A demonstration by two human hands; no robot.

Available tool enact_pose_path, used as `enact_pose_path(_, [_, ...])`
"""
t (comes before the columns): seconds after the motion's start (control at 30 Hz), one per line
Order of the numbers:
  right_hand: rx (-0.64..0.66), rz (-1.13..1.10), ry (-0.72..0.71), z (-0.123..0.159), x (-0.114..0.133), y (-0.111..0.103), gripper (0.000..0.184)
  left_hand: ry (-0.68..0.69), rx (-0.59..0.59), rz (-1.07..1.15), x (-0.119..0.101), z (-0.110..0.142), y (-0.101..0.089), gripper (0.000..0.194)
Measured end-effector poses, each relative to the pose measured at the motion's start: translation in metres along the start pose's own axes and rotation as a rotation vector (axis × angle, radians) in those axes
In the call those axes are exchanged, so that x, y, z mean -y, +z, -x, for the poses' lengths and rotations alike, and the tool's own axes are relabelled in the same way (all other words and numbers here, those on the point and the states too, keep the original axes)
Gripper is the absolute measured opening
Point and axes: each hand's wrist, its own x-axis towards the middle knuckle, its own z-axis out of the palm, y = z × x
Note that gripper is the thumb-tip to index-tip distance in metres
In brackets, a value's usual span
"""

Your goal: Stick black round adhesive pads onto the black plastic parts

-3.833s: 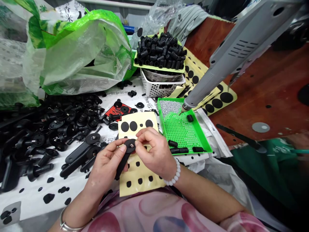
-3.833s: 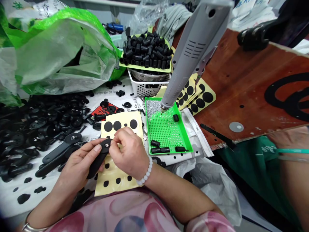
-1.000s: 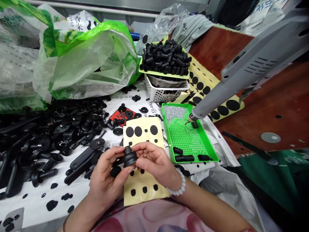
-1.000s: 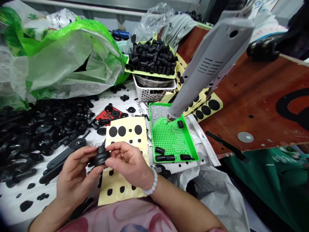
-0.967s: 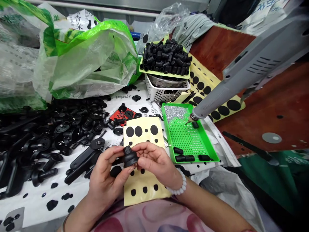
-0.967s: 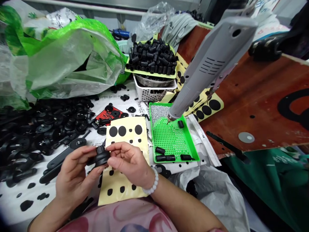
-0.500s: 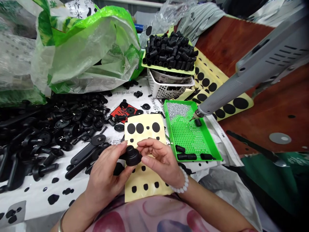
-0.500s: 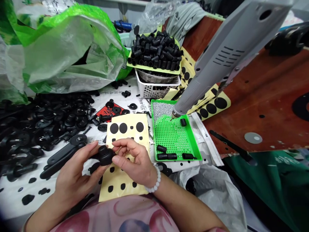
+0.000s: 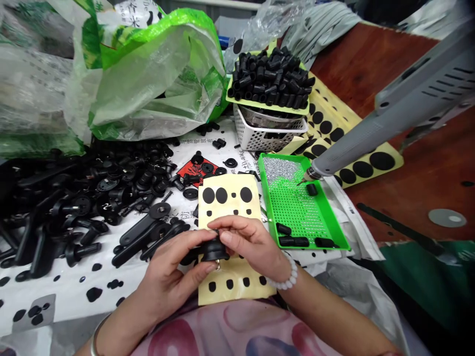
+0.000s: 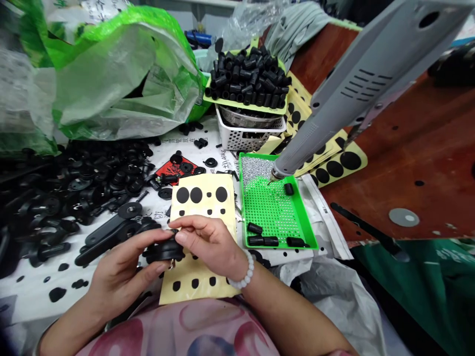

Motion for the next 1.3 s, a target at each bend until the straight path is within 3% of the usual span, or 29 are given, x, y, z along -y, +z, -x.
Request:
enact_pose_path(0.17, [0.058, -0.097, 0.16, -0.002, 0.005, 0.005, 0.023, 0.056, 0.043, 0.152, -0.011, -0.003, -0.009, 0.037])
enact_pose_path(0.47, [0.105, -0.229, 0.286, 0.001, -0.013, 0.019, 0.037, -0.053, 0.052, 0.361, -0.005, 0.016, -0.011, 0.035])
enact_pose_path(0.6, [0.134, -0.242, 0.378, 0.004, -0.014, 0.024, 0.039, -0.178, 0.034, 0.509, -0.005, 0.023, -0.009, 0.03])
enact_pose_path(0.73, [0.164, -0.211, 0.343, 0.003, -0.01, 0.029, 0.041, -0.251, -0.046, 0.601, -0.006, 0.023, -0.008, 0.023])
enact_pose_path(0.83, [0.112, -0.21, 0.266, 0.0, -0.01, 0.032, 0.037, -0.306, -0.125, 0.619, -0.005, 0.019, -0.006, 0.021])
enact_pose_path(0.93, [-0.002, -0.339, 0.199, -0.005, -0.014, 0.034, 0.033, -0.359, -0.22, 0.53, 0.0, 0.019, -0.003, 0.028])
enact_pose_path(1.03, [-0.064, -0.468, 0.167, -0.008, -0.019, 0.036, 0.031, -0.192, -0.21, 0.336, 0.007, 0.024, -0.002, 0.045])
enact_pose_path(1.13, [-0.03, -0.44, 0.177, -0.008, -0.021, 0.036, 0.036, 0.026, -0.142, 0.038, 0.01, 0.028, -0.005, 0.061])
enact_pose_path(1.3, [0.019, -0.308, 0.244, -0.005, -0.017, 0.033, 0.041, 0.09, -0.083, -0.204, 0.004, 0.025, -0.008, 0.063])
